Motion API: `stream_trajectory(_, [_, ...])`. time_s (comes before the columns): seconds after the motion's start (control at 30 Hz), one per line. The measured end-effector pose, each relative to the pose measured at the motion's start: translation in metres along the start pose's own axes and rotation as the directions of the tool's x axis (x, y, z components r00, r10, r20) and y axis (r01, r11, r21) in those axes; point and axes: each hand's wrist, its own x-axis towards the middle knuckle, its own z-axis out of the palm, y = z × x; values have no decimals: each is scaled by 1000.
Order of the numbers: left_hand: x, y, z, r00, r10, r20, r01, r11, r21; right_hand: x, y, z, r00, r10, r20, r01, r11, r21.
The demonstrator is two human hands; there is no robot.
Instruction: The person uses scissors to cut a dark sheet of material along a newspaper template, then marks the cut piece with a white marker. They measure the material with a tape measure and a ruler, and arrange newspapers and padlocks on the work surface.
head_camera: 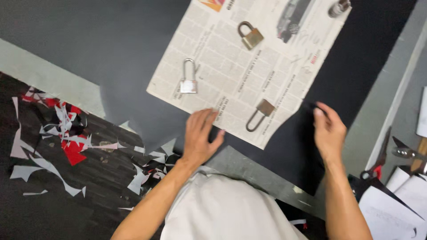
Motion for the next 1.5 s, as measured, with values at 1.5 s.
stream_trajectory(1.5, [-85,95,129,997,-1,76,-18,968,250,-28,234,-165,958,70,-279,-167,924,-345])
